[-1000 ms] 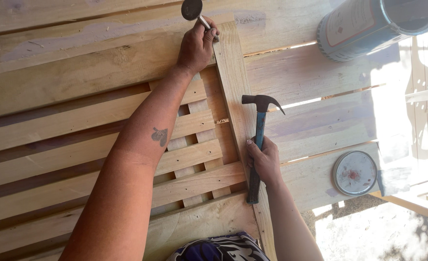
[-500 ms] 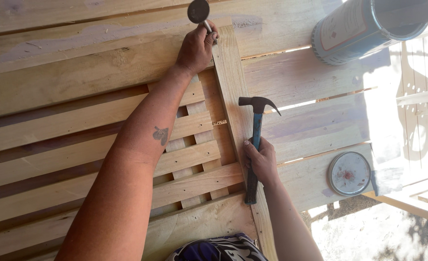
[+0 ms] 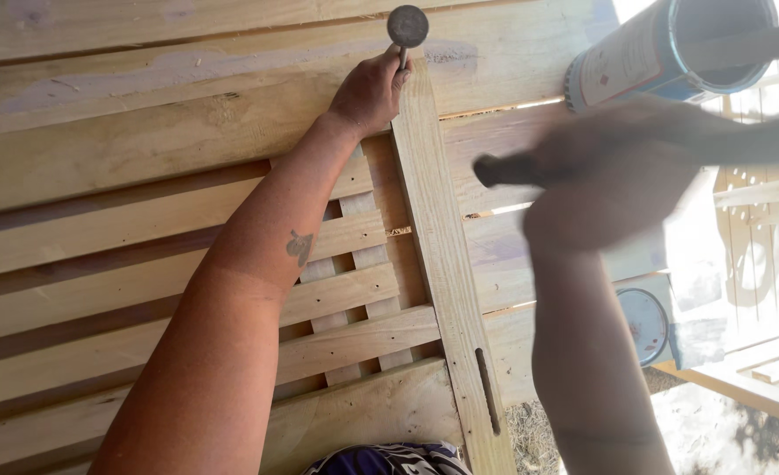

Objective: The person hammers a metal tool into a wooden structure and then uses sandpaper to sand the wooden slats and frame.

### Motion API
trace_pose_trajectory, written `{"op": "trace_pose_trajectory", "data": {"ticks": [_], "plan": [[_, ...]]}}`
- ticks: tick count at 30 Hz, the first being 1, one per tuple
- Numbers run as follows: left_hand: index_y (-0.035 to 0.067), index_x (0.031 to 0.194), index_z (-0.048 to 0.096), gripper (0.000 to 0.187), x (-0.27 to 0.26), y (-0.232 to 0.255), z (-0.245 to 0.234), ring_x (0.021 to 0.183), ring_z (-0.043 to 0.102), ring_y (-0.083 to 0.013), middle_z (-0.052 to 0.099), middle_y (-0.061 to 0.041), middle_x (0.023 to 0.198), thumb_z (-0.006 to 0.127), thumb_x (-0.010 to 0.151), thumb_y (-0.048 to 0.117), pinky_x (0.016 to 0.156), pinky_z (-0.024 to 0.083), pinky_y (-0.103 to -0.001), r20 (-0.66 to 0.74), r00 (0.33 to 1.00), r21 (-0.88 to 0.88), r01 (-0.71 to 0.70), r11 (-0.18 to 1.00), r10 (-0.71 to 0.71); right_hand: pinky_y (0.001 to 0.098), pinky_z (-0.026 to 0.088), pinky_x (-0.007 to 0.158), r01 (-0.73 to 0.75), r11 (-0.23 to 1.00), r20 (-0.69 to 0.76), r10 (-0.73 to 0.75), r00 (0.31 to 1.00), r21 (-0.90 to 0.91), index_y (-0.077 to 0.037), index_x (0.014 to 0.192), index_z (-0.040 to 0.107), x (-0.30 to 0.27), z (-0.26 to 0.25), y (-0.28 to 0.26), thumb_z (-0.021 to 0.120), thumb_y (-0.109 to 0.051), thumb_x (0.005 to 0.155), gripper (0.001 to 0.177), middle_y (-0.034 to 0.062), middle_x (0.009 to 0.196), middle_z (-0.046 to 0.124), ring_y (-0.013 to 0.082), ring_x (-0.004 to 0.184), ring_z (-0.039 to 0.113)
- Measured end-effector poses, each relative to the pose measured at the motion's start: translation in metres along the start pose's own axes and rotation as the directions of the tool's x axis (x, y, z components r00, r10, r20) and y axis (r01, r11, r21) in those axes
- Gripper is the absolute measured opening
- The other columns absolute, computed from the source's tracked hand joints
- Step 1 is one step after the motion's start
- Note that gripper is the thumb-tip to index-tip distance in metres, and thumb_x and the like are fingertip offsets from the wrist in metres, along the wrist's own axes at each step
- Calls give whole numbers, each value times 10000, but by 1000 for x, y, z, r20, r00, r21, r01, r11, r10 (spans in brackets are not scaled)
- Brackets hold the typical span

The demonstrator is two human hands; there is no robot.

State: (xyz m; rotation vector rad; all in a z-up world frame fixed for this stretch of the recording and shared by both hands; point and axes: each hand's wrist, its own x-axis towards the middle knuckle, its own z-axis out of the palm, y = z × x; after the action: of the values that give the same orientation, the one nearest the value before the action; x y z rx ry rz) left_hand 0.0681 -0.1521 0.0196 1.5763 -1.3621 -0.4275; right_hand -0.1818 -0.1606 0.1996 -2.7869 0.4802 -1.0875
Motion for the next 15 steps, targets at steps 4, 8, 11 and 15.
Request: {"op": "trace_pose_trajectory", "data": {"ticks": [4, 8, 11, 15], "plan": [[38, 1122, 560, 92, 2, -12, 4, 888, 706, -396, 728, -193, 936, 556, 1086, 123, 767, 544, -497, -14, 1000, 33, -7, 999, 8, 461, 467, 690, -551, 805, 501, 577, 645, -219, 34, 977, 600, 39, 43, 3, 539, -347, 1131, 416, 162, 771, 626, 374, 747, 632], [41, 1137, 588, 143, -3, -21, 11, 874, 713, -378, 714, -205, 951, 585, 1010, 107, 792, 567, -462, -161, 966, 102, -186, 977, 201, 376, 479, 602, -705, 704, 488, 586, 647, 89, -6, 921, 608, 33, 13, -20, 534, -320, 1067, 354, 89, 679, 593, 229, 639, 616], [43, 1130, 579, 74, -27, -17, 15, 842, 731, -306, 721, -142, 910, 540, 1088, 90, 769, 588, -396, -170, 984, -210, 23, 977, -59, 334, 453, 495, -852, 430, 459, 718, 524, 300, -20, 924, 558, -2, -4, -40, 494, -303, 1081, 330, 54, 666, 535, 166, 548, 532], [44, 1098, 546, 41, -20, -7, 3, 847, 749, -219, 726, -90, 919, 523, 1098, 77, 761, 602, -351, -281, 960, -322, -98, 942, 4, 296, 444, 493, -796, 206, 401, 776, 487, 569, -40, 911, 518, -35, -5, -35, 459, -287, 1107, 320, 11, 669, 472, 116, 539, 473]]}}
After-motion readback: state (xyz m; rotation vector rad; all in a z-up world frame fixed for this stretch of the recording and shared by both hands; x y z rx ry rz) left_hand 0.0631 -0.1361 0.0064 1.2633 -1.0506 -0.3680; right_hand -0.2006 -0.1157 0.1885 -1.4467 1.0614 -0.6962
